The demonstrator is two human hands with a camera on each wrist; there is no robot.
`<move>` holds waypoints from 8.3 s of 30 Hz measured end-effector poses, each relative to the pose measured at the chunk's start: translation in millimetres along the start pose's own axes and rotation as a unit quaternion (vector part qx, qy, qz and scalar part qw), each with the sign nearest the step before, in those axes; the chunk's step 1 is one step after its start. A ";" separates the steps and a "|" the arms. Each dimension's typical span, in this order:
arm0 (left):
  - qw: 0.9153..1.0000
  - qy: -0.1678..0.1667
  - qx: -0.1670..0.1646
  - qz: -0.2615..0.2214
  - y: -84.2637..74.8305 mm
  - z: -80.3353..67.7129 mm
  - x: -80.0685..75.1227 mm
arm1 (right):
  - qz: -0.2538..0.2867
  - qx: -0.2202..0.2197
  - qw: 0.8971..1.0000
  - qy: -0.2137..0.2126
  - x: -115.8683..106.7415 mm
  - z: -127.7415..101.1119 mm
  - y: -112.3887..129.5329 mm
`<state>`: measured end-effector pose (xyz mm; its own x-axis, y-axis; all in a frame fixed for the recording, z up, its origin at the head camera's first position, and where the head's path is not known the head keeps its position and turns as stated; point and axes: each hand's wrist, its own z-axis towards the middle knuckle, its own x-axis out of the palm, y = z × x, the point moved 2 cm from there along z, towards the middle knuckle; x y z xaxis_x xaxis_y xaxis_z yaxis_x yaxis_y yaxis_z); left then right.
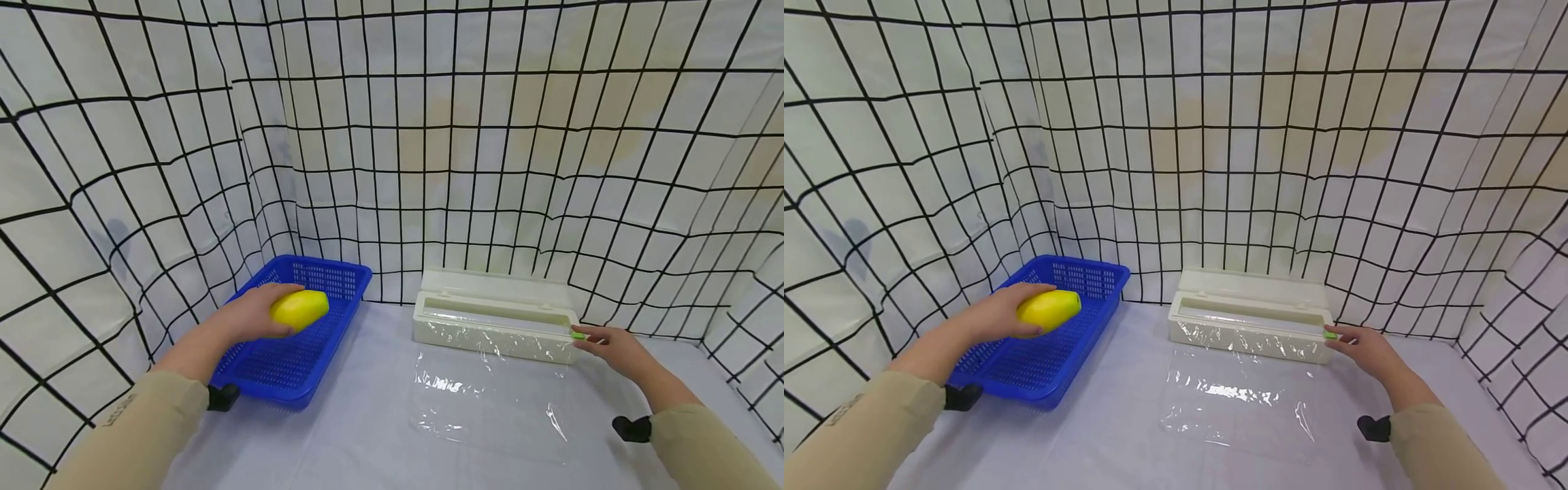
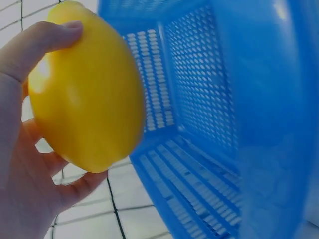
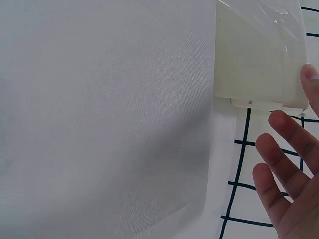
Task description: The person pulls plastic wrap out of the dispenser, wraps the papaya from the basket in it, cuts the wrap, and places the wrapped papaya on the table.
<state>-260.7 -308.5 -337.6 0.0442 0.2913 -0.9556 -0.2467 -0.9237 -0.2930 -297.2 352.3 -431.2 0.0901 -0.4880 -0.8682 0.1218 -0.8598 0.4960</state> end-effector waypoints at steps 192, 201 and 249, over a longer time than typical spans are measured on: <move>0.986 0.038 0.162 -0.030 -181.1 38.4 146.3 | -0.079 -0.173 0.977 0.097 20.0 -75.4 75.2; 0.989 0.019 0.134 -0.052 -180.9 63.2 149.1 | -0.069 -0.159 0.983 0.056 15.5 -57.2 69.5; 0.970 -0.021 0.239 0.042 -253.1 95.0 179.4 | 0.014 -0.052 0.997 0.047 36.9 -23.5 49.9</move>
<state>-282.2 1.1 -431.9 -0.0324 0.2394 -0.9704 -0.6693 -0.7262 -0.1568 -264.6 294.9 -438.1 0.1876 -0.4915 -0.8505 0.2197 -0.8229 0.5240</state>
